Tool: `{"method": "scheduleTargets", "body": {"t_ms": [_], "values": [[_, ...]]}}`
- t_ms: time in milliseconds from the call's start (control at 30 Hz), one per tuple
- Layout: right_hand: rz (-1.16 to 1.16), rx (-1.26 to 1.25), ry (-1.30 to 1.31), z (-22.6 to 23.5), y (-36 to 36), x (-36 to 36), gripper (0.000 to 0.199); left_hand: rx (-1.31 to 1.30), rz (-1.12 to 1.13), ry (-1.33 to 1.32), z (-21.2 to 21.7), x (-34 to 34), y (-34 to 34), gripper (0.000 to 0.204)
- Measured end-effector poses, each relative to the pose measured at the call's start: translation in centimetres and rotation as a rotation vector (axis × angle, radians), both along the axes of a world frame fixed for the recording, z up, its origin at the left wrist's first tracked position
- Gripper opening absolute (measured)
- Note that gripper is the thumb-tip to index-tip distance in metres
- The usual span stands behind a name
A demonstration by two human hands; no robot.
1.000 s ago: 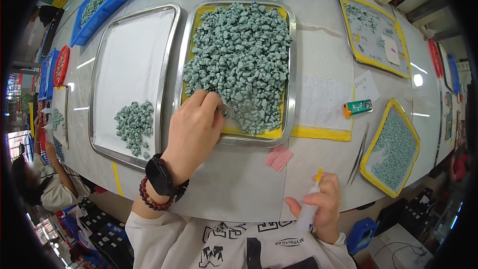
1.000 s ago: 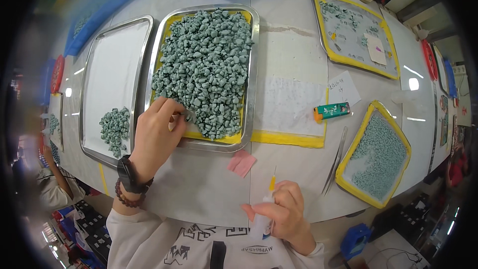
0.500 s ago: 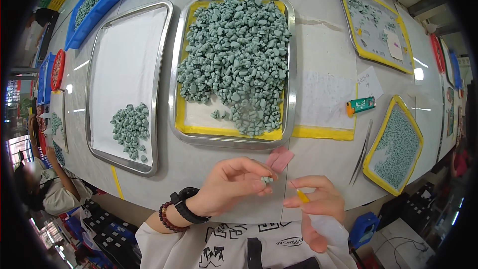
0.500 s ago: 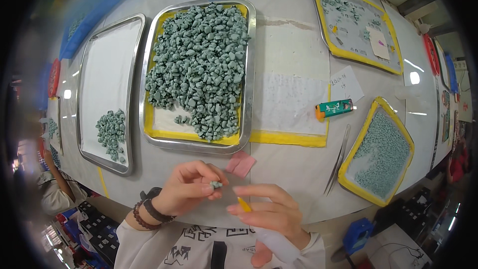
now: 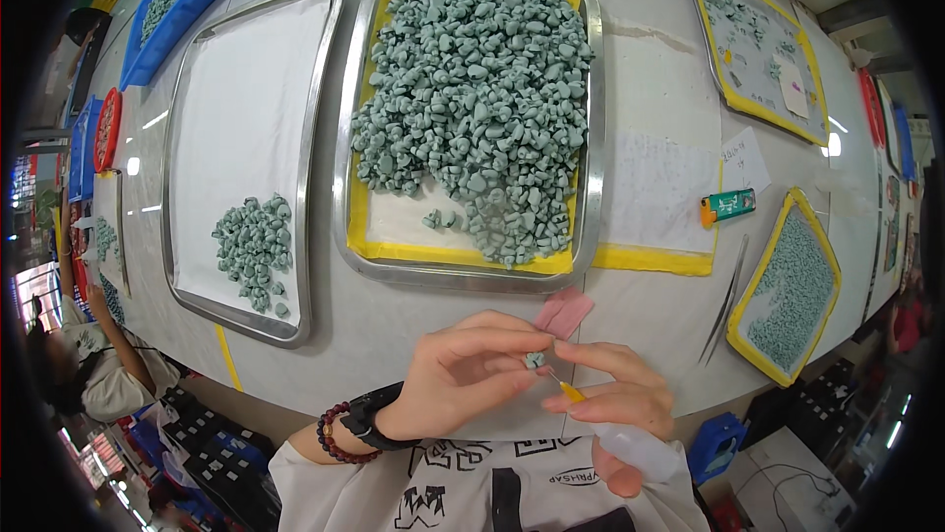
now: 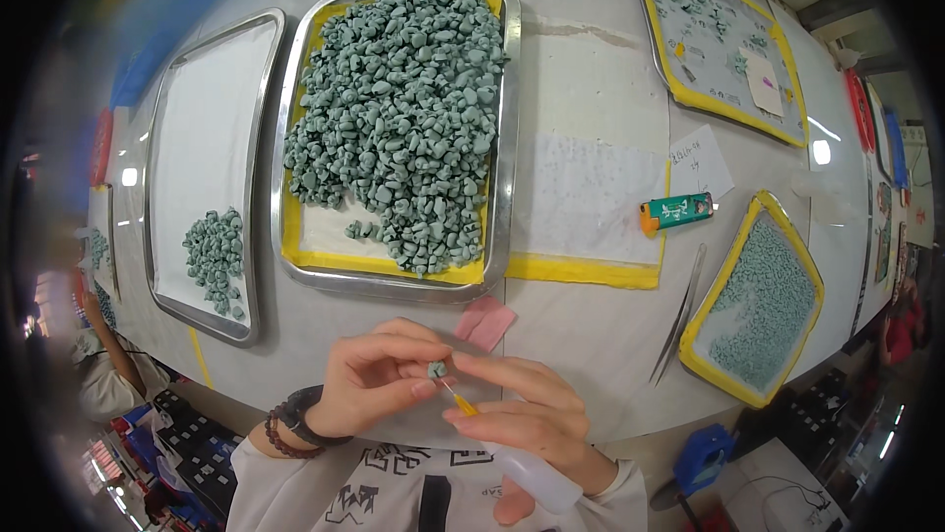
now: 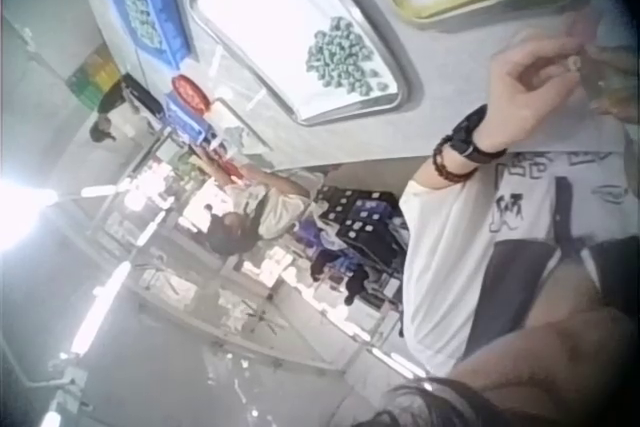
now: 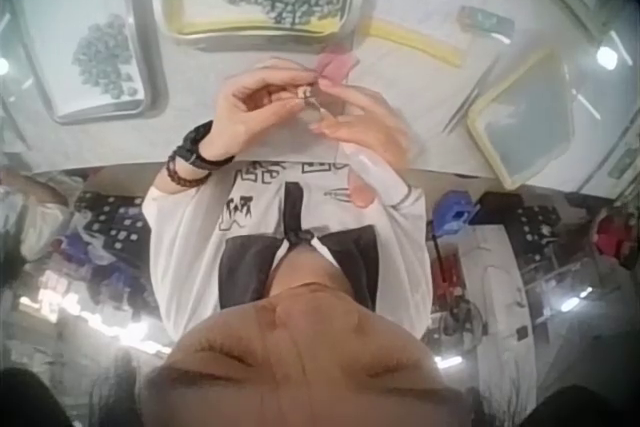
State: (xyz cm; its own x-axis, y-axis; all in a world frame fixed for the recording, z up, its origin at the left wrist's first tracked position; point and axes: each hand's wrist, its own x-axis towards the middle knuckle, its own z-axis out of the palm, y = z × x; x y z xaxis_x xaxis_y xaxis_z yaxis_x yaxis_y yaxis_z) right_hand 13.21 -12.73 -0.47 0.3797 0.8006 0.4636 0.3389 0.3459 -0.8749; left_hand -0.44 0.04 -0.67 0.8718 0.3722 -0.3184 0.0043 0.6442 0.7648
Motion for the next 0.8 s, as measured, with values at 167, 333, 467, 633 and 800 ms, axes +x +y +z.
{"method": "scheduleTargets", "body": {"t_ms": [167,333,467,633,800], "values": [[0.011,-0.026,-0.009,-0.32,-0.26,0.10,0.065,0.204,-0.055,0.027,-0.28,-0.18,0.00,0.035],[0.021,-0.061,-0.026,-0.22,-0.39,0.23,0.060,0.201,-0.049,0.021,-0.43,-0.24,-0.24,0.035],[0.022,-0.068,-0.016,-0.21,-0.38,0.32,0.057,0.142,-0.019,0.035,-0.36,-0.17,-0.43,0.033],[0.035,-0.107,-0.013,0.09,-0.45,0.38,0.054,0.134,-0.011,0.028,-0.21,-0.14,-0.44,0.030],[0.053,-0.115,-0.011,0.23,-0.50,0.65,0.053,0.172,-0.031,0.028,-0.28,-0.12,-0.27,0.031]]}}
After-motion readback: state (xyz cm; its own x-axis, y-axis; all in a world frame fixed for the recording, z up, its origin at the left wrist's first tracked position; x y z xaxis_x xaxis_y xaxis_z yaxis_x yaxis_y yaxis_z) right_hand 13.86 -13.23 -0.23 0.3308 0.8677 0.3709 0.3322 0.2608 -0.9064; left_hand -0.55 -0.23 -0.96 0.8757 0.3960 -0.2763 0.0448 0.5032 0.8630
